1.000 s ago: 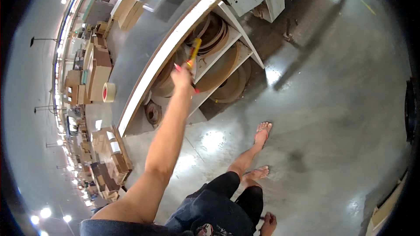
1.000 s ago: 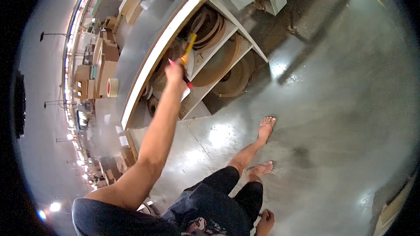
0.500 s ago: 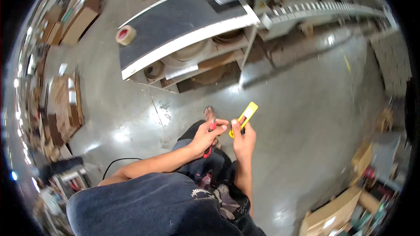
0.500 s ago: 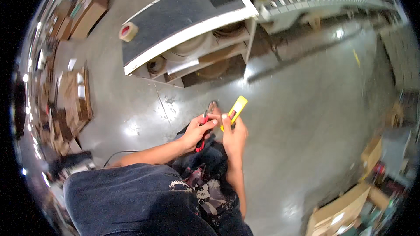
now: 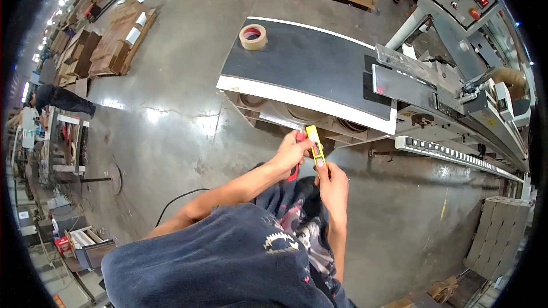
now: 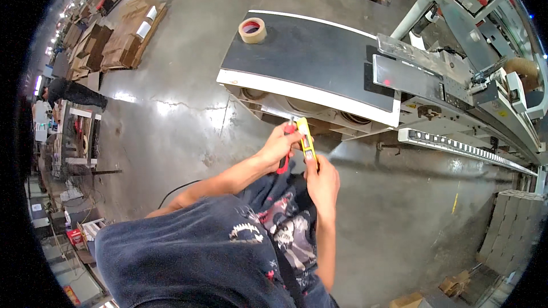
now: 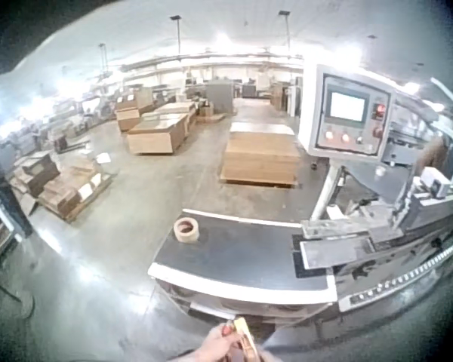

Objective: Trimming excess edge banding from wooden panels using a utility knife.

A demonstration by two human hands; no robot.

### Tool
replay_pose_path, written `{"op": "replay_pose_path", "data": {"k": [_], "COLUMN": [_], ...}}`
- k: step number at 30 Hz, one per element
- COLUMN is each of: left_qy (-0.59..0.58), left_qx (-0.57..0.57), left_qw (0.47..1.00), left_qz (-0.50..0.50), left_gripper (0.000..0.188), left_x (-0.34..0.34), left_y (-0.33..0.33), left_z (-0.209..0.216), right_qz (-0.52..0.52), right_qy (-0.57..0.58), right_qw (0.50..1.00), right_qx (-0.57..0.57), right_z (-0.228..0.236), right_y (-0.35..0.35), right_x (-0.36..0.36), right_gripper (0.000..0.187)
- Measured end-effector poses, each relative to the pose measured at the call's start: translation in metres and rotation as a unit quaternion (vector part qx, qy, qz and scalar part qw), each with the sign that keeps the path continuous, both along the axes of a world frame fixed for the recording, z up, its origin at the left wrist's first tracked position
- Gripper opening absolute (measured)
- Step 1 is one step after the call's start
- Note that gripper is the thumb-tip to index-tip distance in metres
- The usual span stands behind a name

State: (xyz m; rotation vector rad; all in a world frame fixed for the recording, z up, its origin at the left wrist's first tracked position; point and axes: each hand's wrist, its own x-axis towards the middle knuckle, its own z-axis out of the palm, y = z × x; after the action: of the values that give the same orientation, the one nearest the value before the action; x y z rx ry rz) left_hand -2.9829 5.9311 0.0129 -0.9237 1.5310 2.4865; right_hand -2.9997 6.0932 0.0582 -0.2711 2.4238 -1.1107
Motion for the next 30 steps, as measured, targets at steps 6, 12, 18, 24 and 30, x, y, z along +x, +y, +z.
{"op": "replay_pose_path", "data": {"k": [6,12,18,24,30], "left_qy": [0.021,0.073,0.288,0.298,0.303], "left_qx": [-0.011,0.137,0.390,0.478,0.282], "left_qw": [0.960,0.961,0.858,0.812,0.903], "left_qz": [0.280,0.228,0.170,0.153,0.113], "left_gripper": [0.019,0.026,0.037,0.041,0.045], "left_x": [-0.080,-0.128,-0.171,-0.212,-0.234], "left_y": [-0.022,0.011,-0.002,-0.024,-0.049], "left_z": [-0.016,0.019,0.016,0.029,0.062], "right_qz": [0.071,0.052,0.017,0.079,0.040], "right_qy": [-0.101,-0.278,-0.373,-0.298,-0.323], "right_qw": [0.991,0.907,0.847,0.911,0.909], "right_qx": [-0.048,-0.313,-0.377,-0.274,-0.261], "right_z": [-0.010,0.000,0.010,0.028,0.036], "right_y": [0.032,0.053,0.046,0.009,-0.015], "right_x": [-0.087,-0.176,-0.233,-0.258,-0.277], "right_gripper": [0.039,0.029,0.018,0.017,0.022]}}
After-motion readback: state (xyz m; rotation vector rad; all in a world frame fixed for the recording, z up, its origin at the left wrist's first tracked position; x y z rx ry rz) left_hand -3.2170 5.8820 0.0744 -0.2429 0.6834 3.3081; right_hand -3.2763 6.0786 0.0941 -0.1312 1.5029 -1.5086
